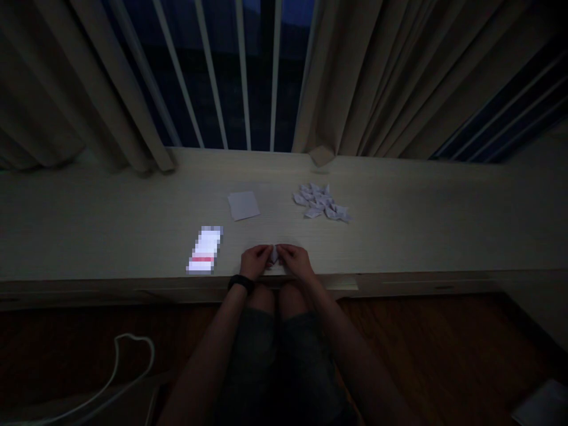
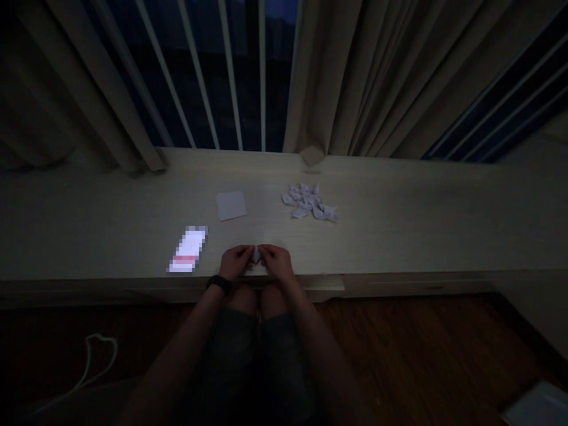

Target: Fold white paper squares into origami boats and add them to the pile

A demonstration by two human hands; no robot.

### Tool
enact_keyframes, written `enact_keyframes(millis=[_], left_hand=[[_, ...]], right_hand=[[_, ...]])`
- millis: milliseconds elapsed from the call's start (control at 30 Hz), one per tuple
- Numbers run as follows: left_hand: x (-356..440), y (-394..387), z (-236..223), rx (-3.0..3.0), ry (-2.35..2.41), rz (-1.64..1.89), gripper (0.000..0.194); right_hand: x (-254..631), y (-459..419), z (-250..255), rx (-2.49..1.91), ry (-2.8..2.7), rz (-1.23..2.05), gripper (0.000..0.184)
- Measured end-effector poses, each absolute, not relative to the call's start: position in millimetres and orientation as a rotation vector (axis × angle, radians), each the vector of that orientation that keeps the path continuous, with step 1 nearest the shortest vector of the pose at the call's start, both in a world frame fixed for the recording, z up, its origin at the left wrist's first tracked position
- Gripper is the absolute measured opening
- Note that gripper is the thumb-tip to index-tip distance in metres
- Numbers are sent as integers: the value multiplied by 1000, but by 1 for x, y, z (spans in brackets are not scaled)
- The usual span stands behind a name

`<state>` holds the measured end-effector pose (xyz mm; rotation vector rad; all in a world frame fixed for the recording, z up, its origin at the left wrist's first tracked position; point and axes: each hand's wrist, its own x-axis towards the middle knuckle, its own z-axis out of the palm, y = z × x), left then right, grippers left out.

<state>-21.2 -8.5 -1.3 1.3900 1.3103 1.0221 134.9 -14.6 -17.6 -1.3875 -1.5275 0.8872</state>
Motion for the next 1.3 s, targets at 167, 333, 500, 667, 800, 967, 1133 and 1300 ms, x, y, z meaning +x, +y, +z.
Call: enact_keyframes(millis=[167, 333, 500, 667, 800, 967, 1133, 1300], left_hand=[[-22, -9, -1, 1407, 1312, 1019, 35], [-23, -9, -2, 1429, 1321, 1004, 36], [-22, -10, -3, 1419, 1318, 1004, 37], [-22, -13, -4, 1434, 1330, 1045, 39], [-23, -16, 0, 1513, 1287, 1037, 40], [-23, -16, 0, 1564, 1276, 1021, 35], [-21, -16, -2, 1502, 1270, 1031, 36], [-23, -14, -4, 1470, 1213, 1022, 35]], right_hand=[[134, -18, -12, -1373, -1527, 925, 40], [133, -21, -12, -1388, -1592, 861, 38], [132, -23, -13, -1354, -1631, 745, 34], [133, -23, -14, -1350, -1716, 601, 29], [133, -22, -15, -1346, -1728, 577, 29], [132, -22, -15, -1324, -1745, 549, 28], [129, -25, -11, -1342, -1755, 518, 26], [127, -30, -4, -1364, -1801, 521, 26]])
